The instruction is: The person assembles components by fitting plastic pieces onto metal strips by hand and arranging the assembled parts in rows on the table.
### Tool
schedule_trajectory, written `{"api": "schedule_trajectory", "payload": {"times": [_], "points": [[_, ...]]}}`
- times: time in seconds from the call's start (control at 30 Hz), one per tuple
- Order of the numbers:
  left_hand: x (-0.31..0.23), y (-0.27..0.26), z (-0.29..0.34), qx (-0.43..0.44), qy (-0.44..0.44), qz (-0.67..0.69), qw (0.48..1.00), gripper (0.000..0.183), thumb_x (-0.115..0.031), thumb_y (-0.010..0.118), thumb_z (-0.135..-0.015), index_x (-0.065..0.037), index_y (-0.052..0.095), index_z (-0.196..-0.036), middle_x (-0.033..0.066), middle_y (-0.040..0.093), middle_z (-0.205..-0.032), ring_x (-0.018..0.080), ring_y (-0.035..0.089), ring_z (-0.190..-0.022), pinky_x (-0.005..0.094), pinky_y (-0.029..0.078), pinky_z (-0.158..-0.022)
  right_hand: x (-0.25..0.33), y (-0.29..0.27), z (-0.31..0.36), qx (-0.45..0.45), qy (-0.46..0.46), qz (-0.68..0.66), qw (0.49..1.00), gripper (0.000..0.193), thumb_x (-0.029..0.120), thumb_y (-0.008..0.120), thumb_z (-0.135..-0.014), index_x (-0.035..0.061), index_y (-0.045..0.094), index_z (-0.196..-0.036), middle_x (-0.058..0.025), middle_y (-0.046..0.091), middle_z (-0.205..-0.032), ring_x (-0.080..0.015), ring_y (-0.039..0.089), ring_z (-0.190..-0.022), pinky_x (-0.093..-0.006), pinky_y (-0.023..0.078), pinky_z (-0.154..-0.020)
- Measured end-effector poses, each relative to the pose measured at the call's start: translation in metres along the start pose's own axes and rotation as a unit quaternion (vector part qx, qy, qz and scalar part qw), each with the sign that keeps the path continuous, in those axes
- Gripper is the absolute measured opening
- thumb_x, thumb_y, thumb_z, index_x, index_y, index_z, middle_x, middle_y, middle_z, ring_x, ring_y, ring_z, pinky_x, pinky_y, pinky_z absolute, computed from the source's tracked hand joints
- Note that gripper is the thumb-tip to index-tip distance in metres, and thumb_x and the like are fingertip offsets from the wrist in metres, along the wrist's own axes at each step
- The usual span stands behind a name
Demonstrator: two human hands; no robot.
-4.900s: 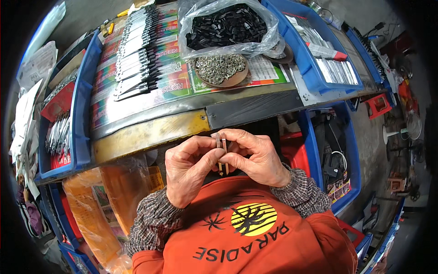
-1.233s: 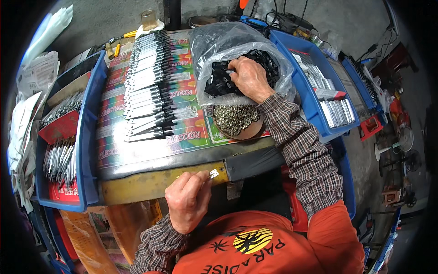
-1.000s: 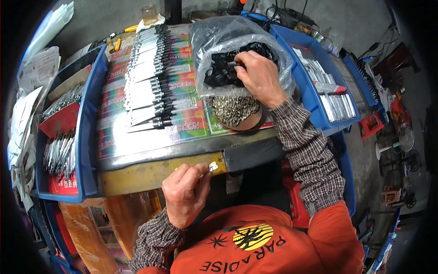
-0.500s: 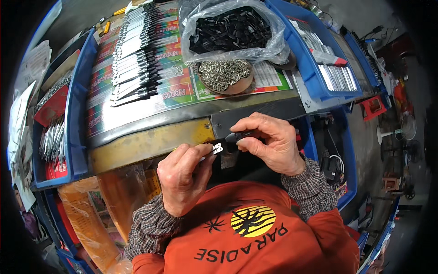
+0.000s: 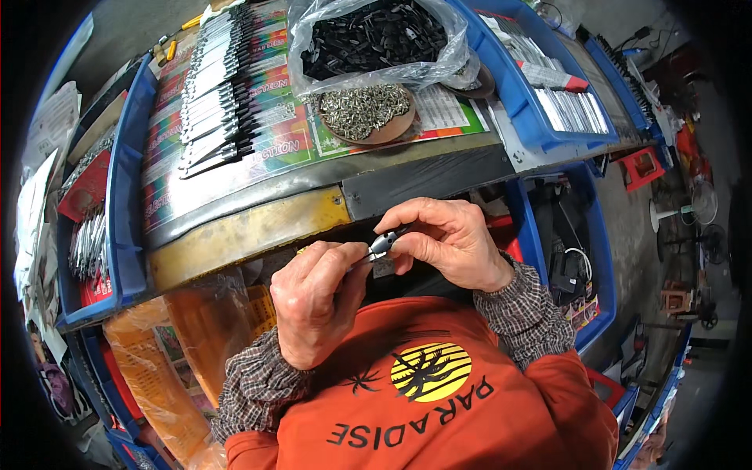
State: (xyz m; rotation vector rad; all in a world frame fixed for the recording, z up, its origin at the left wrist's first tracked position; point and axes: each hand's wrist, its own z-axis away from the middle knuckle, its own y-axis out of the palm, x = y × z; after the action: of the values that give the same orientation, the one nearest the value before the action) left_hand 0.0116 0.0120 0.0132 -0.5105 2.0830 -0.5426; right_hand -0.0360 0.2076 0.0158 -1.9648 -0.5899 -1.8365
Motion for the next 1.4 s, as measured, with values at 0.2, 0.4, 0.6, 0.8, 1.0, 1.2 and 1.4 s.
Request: {"api": "schedule_trajectory", "payload": {"times": [0.2,0.4,0.6,0.8,1.0,1.2,1.4], "points": [[0.001,0.003,0.003,0.016,0.004,0.009,1.0,0.022,0.006,0.07,-0.069,-0.002,0.061,-0.087,0.0092,0.061,-0.072,0.0252,0.059,-0.06,0.0332,0.046,-0.053,-0.007,-0.006,-0.002,0.055,-0.004,0.008,0.998,0.014,0.005,0.06,-0.09,-0.0012,0.062,-0.103,-0.0029,0.064,-0.082,-0.0064,0.062,-0.068,-0.0191,0.051,-0.06],[0.006,0.008,0.009,0.023,0.01,0.022,0.999,0.02,0.005,0.071,-0.069,-0.002,0.062,-0.085,0.0087,0.061,-0.071,0.0242,0.06,-0.06,0.0327,0.047,-0.052,-0.009,-0.012,-0.004,0.1,0.031,0.01,0.994,0.014,0.003,0.063,-0.086,-0.0048,0.064,-0.098,-0.0111,0.068,-0.084,-0.0158,0.069,-0.07,-0.0254,0.056,-0.065],[0.009,0.014,0.021,0.028,-0.001,0.039,0.999,0.02,0.004,0.071,-0.068,-0.003,0.062,-0.085,0.0082,0.061,-0.071,0.0233,0.061,-0.06,0.0322,0.047,-0.052,-0.02,-0.01,0.0,0.132,0.006,0.022,0.991,0.014,0.004,0.064,-0.086,-0.0042,0.065,-0.097,-0.0096,0.068,-0.086,-0.0168,0.069,-0.074,-0.0262,0.056,-0.066],[0.014,0.019,0.027,0.042,-0.009,0.048,0.998,0.023,0.005,0.071,-0.067,-0.003,0.062,-0.086,0.0079,0.061,-0.072,0.0234,0.061,-0.062,0.0322,0.047,-0.054,-0.031,-0.008,0.008,0.104,-0.07,0.149,0.981,0.021,0.007,0.071,-0.081,-0.0025,0.065,-0.099,-0.0088,0.068,-0.089,-0.0152,0.067,-0.078,-0.025,0.055,-0.067],[0.014,0.024,0.037,0.051,-0.021,0.055,0.997,0.025,0.005,0.071,-0.065,-0.003,0.062,-0.087,0.0084,0.062,-0.074,0.0238,0.061,-0.062,0.0325,0.048,-0.054,-0.044,-0.002,0.023,0.088,-0.064,0.185,0.977,0.022,0.008,0.071,-0.079,0.0002,0.062,-0.097,-0.009,0.064,-0.084,-0.0179,0.064,-0.071,-0.0271,0.05,-0.062],[0.019,0.03,0.046,0.056,-0.037,0.044,0.997,0.025,0.004,0.072,-0.066,-0.003,0.061,-0.087,0.0084,0.061,-0.074,0.0238,0.061,-0.063,0.0321,0.048,-0.054,-0.054,0.007,0.029,0.045,-0.112,0.202,0.972,0.019,0.007,0.069,-0.08,0.0006,0.061,-0.097,-0.0096,0.062,-0.079,-0.0192,0.062,-0.067,-0.0299,0.048,-0.057],[0.021,0.031,0.052,0.046,-0.023,0.043,0.998,0.024,0.003,0.073,-0.066,-0.003,0.062,-0.086,0.0082,0.061,-0.073,0.0229,0.061,-0.062,0.0315,0.048,-0.053,-0.051,0.013,0.037,0.048,-0.025,0.147,0.988,0.02,0.005,0.067,-0.084,-0.0033,0.062,-0.102,-0.0106,0.067,-0.086,-0.0173,0.069,-0.074,-0.0257,0.054,-0.064]]}}
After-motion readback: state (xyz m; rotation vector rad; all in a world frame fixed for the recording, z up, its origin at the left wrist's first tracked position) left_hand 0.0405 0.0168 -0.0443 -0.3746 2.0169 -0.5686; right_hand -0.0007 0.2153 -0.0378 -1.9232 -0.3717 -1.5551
